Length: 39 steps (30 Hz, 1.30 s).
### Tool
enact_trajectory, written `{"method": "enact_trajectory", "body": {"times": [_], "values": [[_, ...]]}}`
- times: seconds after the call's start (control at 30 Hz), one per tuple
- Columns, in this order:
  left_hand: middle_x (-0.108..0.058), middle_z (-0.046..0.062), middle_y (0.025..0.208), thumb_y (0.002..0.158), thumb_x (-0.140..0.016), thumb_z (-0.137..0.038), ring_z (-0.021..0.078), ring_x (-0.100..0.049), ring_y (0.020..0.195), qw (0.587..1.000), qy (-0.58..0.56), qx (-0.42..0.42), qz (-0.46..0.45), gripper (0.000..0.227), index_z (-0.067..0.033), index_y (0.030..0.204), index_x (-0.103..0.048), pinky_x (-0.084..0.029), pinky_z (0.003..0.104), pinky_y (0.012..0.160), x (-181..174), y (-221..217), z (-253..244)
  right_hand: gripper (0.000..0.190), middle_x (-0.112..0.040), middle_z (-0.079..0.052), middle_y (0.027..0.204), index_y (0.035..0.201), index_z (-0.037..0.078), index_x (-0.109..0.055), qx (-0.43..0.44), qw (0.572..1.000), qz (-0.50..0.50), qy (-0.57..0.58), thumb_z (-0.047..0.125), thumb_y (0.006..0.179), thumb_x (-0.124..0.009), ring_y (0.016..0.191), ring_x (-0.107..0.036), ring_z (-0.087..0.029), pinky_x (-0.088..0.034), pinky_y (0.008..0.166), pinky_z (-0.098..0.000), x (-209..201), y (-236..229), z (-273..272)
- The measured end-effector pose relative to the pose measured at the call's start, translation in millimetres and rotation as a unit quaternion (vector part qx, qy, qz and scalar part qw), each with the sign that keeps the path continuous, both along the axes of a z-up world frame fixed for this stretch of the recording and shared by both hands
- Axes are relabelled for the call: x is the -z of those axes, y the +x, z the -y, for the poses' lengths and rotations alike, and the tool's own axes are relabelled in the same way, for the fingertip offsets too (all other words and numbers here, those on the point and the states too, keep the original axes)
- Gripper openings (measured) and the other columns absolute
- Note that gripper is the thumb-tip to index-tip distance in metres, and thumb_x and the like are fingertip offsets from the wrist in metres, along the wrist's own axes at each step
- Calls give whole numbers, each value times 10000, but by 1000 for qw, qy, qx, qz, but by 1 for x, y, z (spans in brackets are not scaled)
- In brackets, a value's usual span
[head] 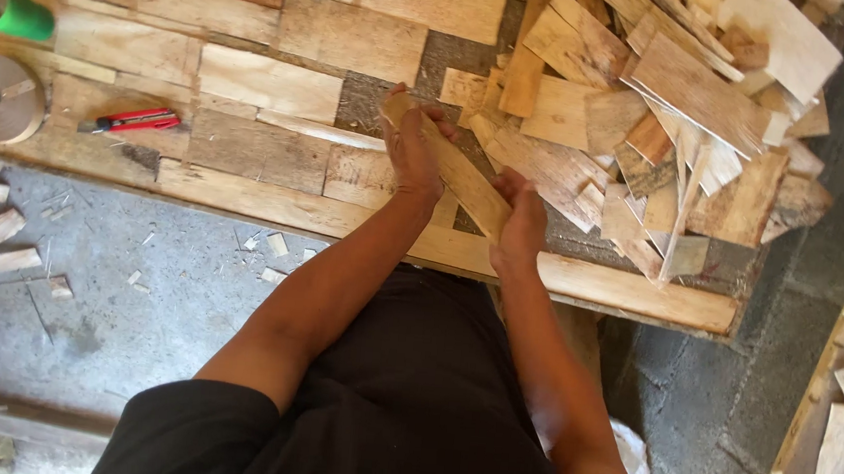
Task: Sorting and organizing small pieces of wood on a workbench in a workshop setting.
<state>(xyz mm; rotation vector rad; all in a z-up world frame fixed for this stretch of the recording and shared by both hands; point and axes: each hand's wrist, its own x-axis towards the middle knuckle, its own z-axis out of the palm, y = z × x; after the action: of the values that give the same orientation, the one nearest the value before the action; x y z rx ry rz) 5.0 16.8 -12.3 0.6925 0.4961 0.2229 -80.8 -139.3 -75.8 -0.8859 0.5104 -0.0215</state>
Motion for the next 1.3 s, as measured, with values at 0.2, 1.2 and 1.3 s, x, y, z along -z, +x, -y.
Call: {"method": "enact_trajectory", "body": {"times": [0.2, 1.2, 1.3], "values": [[-611, 83, 825, 1020, -496, -148, 152, -557, 598, 999, 41, 20, 13, 470, -121, 1488, -456, -502, 333, 517, 7, 7, -29, 446, -699, -21, 773, 1063, 1, -678, -358, 892, -40, -272, 372, 1109, -434, 617, -659, -109, -556, 581, -278, -50, -6, -18], [-775, 136, 1026, 952, -583, -88, 242, -751, 842, 787, 568, -19, -241, 232, -83, 1110, -753, -599, 406, 748, 133, 66, -300, 257, -716, -82, 1034, 1230, 27, -622, -340, 862, -29, -375, 193, 1043, -564, 836, -666, -136, -560, 748, -288, 5, -14, -50], [-770, 191, 991, 909, -572, -44, 340, -746, 911, 786, 586, -43, -191, 242, -62, 1065, -755, -583, 456, 821, 145, 118, -328, 252, -706, -97, 1032, 1209, 10, -636, -333, 871, -38, -359, 189, 1044, -571, 837, -657, -147, -565, 737, -296, 15, -23, -42]]}}
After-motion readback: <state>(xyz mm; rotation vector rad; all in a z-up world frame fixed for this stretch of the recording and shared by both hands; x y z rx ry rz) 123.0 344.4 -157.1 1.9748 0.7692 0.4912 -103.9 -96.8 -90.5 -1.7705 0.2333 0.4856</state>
